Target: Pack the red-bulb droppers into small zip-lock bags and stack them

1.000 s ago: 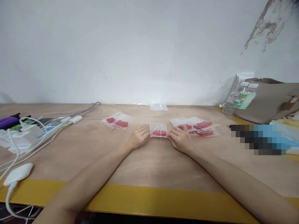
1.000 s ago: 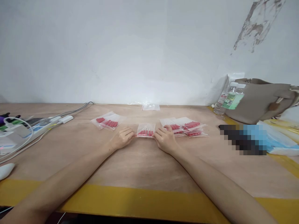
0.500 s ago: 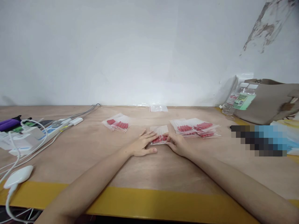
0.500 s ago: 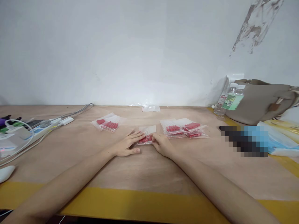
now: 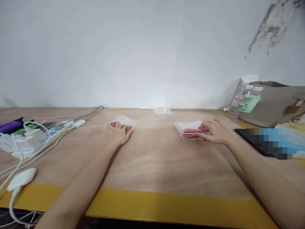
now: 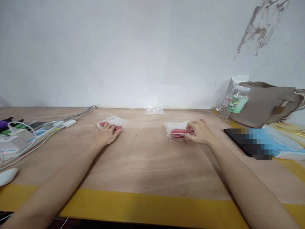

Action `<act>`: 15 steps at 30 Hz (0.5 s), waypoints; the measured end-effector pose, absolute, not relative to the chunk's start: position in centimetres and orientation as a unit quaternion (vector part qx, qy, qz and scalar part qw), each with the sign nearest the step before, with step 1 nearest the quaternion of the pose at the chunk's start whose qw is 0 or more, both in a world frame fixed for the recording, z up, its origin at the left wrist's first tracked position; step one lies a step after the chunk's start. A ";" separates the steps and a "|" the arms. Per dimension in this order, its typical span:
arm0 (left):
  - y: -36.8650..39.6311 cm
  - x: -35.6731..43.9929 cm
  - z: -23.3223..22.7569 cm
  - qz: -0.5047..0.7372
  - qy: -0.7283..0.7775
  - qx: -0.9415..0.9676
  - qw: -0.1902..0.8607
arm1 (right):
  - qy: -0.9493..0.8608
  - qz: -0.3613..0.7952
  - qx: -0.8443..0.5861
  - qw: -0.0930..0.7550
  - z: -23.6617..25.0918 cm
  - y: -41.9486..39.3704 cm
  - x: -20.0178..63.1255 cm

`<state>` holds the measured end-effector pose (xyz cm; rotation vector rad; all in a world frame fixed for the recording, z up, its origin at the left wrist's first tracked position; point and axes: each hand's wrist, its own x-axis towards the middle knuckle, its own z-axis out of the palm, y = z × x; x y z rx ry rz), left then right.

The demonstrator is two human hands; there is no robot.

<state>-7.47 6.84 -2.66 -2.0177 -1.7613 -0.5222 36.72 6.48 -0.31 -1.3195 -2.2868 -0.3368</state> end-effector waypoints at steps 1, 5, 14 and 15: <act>6.8 -7.2 -2.7 -0.181 -0.626 -0.731 0.201 | -0.829 -0.144 -0.484 0.241 -0.2 6.3 36.4; 6.4 -4.4 -3.3 -0.172 -0.596 -0.762 0.188 | -0.807 -0.193 -0.465 0.308 -0.7 5.9 33.8; 3.9 3.5 -5.3 -0.278 -0.421 -0.863 0.026 | -0.895 -0.163 -0.314 0.273 -3.1 3.8 26.5; 3.7 3.8 -5.3 -0.279 -0.414 -0.866 0.027 | -0.899 -0.166 -0.307 0.263 -3.3 3.7 26.2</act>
